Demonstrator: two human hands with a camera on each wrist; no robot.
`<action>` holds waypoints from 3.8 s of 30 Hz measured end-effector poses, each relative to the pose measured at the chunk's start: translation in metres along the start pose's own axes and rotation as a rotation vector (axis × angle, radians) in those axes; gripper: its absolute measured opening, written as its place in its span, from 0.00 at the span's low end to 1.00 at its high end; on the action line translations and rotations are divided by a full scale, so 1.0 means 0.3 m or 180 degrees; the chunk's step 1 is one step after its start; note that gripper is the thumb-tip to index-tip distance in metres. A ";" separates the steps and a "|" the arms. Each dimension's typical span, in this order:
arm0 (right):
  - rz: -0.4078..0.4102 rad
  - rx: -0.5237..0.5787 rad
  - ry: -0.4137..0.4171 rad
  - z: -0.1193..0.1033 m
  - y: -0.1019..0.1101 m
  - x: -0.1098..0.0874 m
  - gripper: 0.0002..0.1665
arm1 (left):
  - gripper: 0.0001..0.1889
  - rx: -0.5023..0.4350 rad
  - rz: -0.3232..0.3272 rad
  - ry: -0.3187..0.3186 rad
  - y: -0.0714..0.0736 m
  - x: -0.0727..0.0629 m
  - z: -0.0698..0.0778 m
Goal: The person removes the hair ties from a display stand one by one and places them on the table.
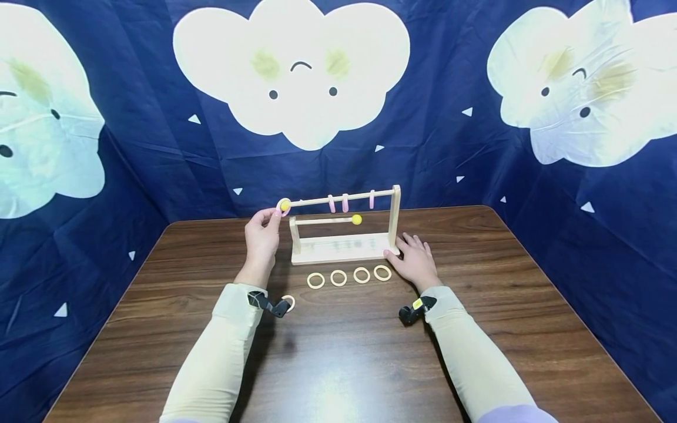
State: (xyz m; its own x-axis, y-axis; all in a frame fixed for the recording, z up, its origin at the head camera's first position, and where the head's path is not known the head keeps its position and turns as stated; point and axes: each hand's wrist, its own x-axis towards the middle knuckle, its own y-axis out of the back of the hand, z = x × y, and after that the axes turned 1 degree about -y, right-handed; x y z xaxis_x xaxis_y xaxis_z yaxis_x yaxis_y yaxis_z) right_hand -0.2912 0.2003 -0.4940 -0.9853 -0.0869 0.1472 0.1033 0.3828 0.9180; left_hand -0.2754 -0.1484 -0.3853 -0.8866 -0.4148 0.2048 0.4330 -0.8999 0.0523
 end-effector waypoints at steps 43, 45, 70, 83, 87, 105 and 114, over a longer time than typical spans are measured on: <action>-0.0011 0.0011 -0.0002 0.003 0.000 -0.023 0.44 | 0.09 0.0539 -0.0499 -0.0464 0.115 -0.148 -0.135; -0.0015 0.0021 -0.0009 0.001 -0.002 -0.024 0.44 | 0.09 0.0560 -0.0566 -0.0488 0.122 -0.161 -0.144; -0.0015 0.0081 -0.0013 -0.007 0.017 -0.005 0.44 | 0.04 0.0544 -0.1081 -0.0776 0.131 -0.227 -0.253; -0.0008 0.0089 -0.0003 -0.004 0.008 -0.010 0.44 | 0.06 0.0878 -0.1430 -0.1231 0.129 -0.262 -0.279; -0.0009 0.0112 -0.0011 -0.003 0.005 -0.010 0.43 | 0.07 0.1087 -0.1511 -0.1417 0.129 -0.267 -0.284; 0.0011 0.0094 0.0018 -0.005 0.015 -0.004 0.43 | 0.14 0.1796 -0.1913 -0.1790 0.120 -0.301 -0.282; -0.0003 0.0108 0.0000 0.001 0.016 -0.006 0.43 | 0.11 0.1929 -0.2018 -0.1844 0.117 -0.302 -0.291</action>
State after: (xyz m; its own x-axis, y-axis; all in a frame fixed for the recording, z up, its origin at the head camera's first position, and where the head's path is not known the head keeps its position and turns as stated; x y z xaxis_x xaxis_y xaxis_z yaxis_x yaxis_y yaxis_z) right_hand -0.2889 0.2027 -0.4900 -0.9854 -0.0871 0.1464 0.0979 0.4137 0.9052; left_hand -0.1942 -0.1542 -0.4874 -0.8354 0.3807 0.3966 0.0674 -0.6450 0.7612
